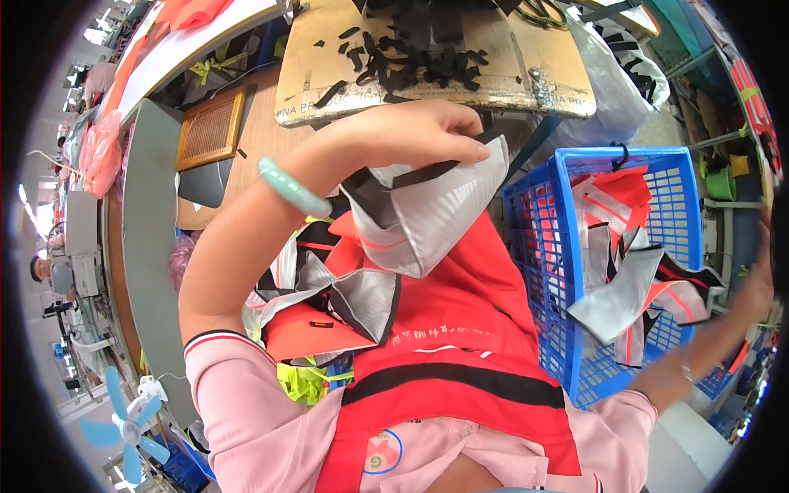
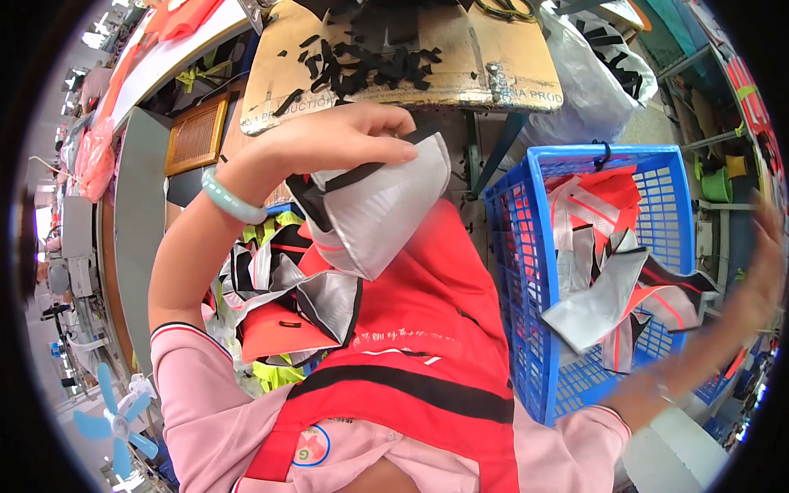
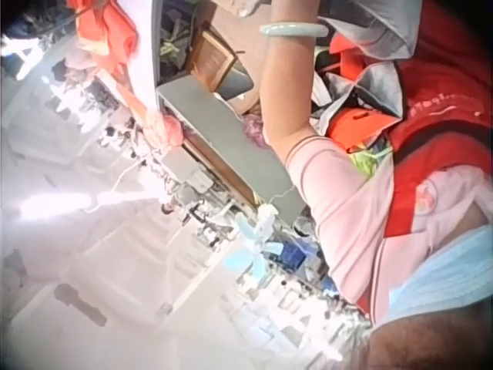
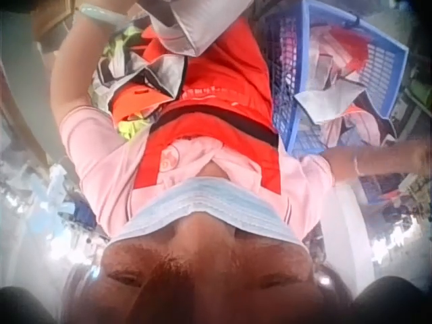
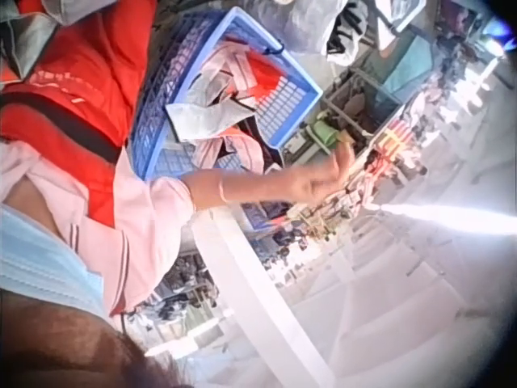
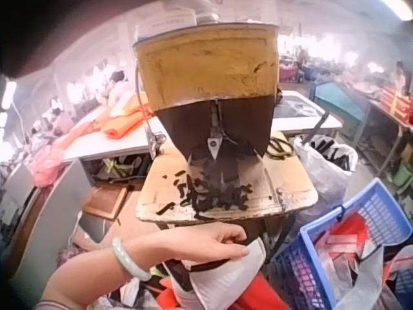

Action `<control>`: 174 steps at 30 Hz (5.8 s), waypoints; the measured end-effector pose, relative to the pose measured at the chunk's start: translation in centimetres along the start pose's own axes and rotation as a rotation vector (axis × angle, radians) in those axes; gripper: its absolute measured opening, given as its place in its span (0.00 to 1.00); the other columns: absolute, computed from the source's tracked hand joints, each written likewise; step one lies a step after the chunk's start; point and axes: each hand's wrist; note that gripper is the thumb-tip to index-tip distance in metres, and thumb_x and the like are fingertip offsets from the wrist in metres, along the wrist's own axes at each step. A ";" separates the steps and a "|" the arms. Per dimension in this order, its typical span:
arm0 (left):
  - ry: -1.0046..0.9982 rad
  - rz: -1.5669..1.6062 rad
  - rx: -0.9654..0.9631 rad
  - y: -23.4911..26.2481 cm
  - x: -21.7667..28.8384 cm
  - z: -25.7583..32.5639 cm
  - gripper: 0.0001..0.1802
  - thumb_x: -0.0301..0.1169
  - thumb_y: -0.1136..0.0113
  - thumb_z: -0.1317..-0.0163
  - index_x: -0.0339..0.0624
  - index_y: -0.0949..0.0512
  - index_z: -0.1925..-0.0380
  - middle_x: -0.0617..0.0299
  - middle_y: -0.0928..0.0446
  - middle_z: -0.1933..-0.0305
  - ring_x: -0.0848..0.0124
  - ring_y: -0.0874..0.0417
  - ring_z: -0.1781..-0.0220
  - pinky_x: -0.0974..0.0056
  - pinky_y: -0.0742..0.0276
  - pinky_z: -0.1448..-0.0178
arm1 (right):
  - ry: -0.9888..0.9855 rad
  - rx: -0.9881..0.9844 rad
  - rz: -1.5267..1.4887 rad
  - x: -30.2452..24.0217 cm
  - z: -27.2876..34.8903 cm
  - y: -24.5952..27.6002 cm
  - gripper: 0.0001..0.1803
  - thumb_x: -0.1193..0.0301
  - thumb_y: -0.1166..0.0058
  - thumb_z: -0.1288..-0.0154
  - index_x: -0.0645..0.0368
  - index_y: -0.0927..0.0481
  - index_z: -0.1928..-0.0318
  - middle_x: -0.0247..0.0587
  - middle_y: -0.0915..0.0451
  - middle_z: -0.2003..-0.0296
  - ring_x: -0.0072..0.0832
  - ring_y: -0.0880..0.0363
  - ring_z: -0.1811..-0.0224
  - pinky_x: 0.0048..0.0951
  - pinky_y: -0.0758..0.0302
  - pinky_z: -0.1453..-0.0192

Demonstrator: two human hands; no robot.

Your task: Assembling reflective safety vests using an industrial machine.

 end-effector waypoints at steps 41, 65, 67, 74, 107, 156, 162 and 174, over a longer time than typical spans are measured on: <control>-0.273 -0.095 0.097 -2.8 -1.9 8.5 0.24 0.48 0.32 0.47 0.38 0.26 0.66 0.51 0.25 0.72 0.56 0.21 0.69 0.59 0.27 0.63 | 0.918 -1.195 -0.573 -1.6 13.2 -11.2 0.10 0.72 0.33 0.52 0.58 0.21 0.70 0.39 0.25 0.75 0.39 0.23 0.74 0.34 0.29 0.73; -0.193 0.760 0.572 7.5 -2.7 1.1 0.14 0.30 0.31 0.43 0.34 0.20 0.60 0.62 0.18 0.65 0.76 0.18 0.66 0.74 0.23 0.60 | 0.530 -1.062 -0.520 -7.5 7.2 -24.7 0.13 0.65 0.46 0.38 0.65 0.20 0.62 0.44 0.27 0.83 0.25 0.30 0.80 0.30 0.33 0.73; -0.199 0.808 0.560 7.9 -2.8 0.8 0.14 0.30 0.32 0.43 0.33 0.20 0.60 0.61 0.18 0.65 0.76 0.18 0.67 0.73 0.23 0.60 | 0.519 -1.089 -0.522 -7.7 6.9 -25.4 0.14 0.65 0.46 0.38 0.65 0.20 0.62 0.43 0.27 0.83 0.23 0.30 0.79 0.30 0.33 0.73; -0.189 1.007 0.536 8.4 -2.6 -0.1 0.11 0.30 0.35 0.39 0.37 0.19 0.59 0.63 0.17 0.67 0.78 0.17 0.68 0.75 0.22 0.62 | 0.568 -1.108 -0.491 -8.1 6.0 -26.7 0.16 0.63 0.46 0.33 0.66 0.21 0.60 0.29 0.26 0.74 0.15 0.33 0.70 0.22 0.34 0.66; -0.115 0.404 0.392 8.3 -2.7 6.8 0.10 0.36 0.36 0.40 0.40 0.21 0.68 0.70 0.23 0.72 0.85 0.26 0.70 0.76 0.31 0.65 | 0.737 -1.536 -0.584 -2.1 5.9 -18.0 0.13 0.65 0.44 0.35 0.64 0.19 0.61 0.39 0.20 0.70 0.23 0.23 0.69 0.24 0.29 0.66; -0.267 -0.431 0.610 -1.2 -0.2 7.3 0.09 0.28 0.38 0.42 0.34 0.20 0.63 0.53 0.22 0.73 0.66 0.23 0.74 0.65 0.29 0.68 | 0.608 -1.098 -0.458 -2.9 13.1 -16.3 0.14 0.69 0.42 0.45 0.65 0.22 0.60 0.45 0.22 0.71 0.31 0.23 0.69 0.29 0.27 0.63; -0.178 -0.364 0.544 3.5 2.1 5.9 0.12 0.32 0.38 0.41 0.32 0.21 0.64 0.57 0.25 0.76 0.76 0.29 0.74 0.68 0.32 0.68 | 0.280 -1.257 -0.756 -4.8 10.4 -18.7 0.14 0.68 0.44 0.42 0.67 0.22 0.62 0.29 0.27 0.75 0.14 0.32 0.69 0.19 0.31 0.64; -0.097 -0.387 0.463 10.6 0.3 1.6 0.17 0.40 0.38 0.38 0.34 0.20 0.60 0.70 0.25 0.74 0.83 0.30 0.71 0.73 0.32 0.64 | 0.251 -1.283 -0.738 -6.5 8.0 -25.8 0.17 0.64 0.42 0.40 0.66 0.21 0.57 0.30 0.24 0.70 0.15 0.30 0.68 0.19 0.30 0.62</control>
Point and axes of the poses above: each hand's wrist, its own z-axis away from the middle knuckle, its own y-axis out of the back of the hand, x = y × z
